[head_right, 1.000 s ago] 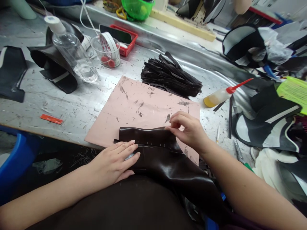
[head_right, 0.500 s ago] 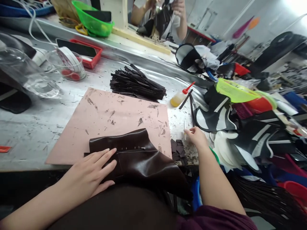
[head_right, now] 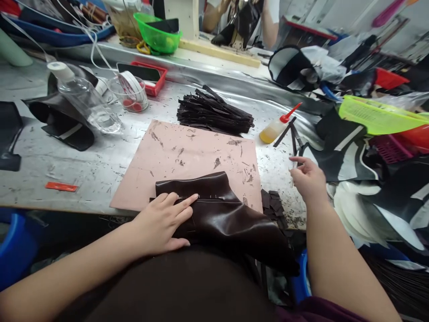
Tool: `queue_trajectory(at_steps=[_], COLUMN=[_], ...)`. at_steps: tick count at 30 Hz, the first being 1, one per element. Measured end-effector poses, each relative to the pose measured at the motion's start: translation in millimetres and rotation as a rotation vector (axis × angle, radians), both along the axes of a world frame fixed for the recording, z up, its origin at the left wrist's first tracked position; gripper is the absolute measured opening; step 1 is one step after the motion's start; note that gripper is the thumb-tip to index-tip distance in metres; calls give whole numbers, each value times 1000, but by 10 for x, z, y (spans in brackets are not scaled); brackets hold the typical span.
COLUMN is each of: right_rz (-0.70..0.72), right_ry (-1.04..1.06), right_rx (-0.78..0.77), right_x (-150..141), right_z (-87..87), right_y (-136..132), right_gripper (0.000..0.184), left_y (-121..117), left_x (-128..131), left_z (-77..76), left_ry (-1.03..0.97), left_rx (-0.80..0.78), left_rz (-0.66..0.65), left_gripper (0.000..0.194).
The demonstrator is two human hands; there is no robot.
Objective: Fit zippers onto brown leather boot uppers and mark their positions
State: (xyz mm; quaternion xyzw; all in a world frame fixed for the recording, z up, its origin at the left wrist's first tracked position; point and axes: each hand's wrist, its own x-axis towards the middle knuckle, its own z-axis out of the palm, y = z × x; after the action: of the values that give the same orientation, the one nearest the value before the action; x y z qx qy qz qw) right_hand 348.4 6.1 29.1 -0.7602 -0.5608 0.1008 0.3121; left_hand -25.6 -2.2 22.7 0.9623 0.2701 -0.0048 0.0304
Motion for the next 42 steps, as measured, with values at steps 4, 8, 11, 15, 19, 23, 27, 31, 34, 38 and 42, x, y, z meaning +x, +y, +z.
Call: queue_trajectory(at_steps=[4,8,11,15,19,23,27,31,34,38,42], right_rz=[-107,-133,117,459,528,514,520,516,520,523,513], right_ry=[182,355,347,-198,-547,-606,-599,-591,-586,-563,-539], right_rx=[321,632,497,203,88,58,37,7,-1,-15,-26], right_x=[-601,-1301,-1675,-1933,-2026,-2039,-2033,-2028,-2030,-2028,-2023], right_z=[398,662,527,69,-230,-267,-241,-245,-252,-237,-214], right_y=[-305,-714,-867,-749,-595,-577,-572,-558,-555,-554,-551], right_gripper=[23,21,6,15,32,38,37,37,39,38,39], left_y=[96,135,196,337,477,578,647,704,738,754,760], left_x=[-76,-225,-169,-12,-118,-220,-77,-117,-209,-105,-105], left_z=[44,27,32,67,71,18,-24,2,13,-22,-26], left_ry=[29,-17,25,81,35,-52,-71,-83,-90,-114,-123], left_rx=[-115,-172,-156,-107,-97,-67,-76,-124,-148,-152,-187], left_rz=[-42,-77,-131,-248,-351,-409,-471,-498,-510,-517,-496], left_gripper=[56,57,66,73,65,59,59,54,46,50,47])
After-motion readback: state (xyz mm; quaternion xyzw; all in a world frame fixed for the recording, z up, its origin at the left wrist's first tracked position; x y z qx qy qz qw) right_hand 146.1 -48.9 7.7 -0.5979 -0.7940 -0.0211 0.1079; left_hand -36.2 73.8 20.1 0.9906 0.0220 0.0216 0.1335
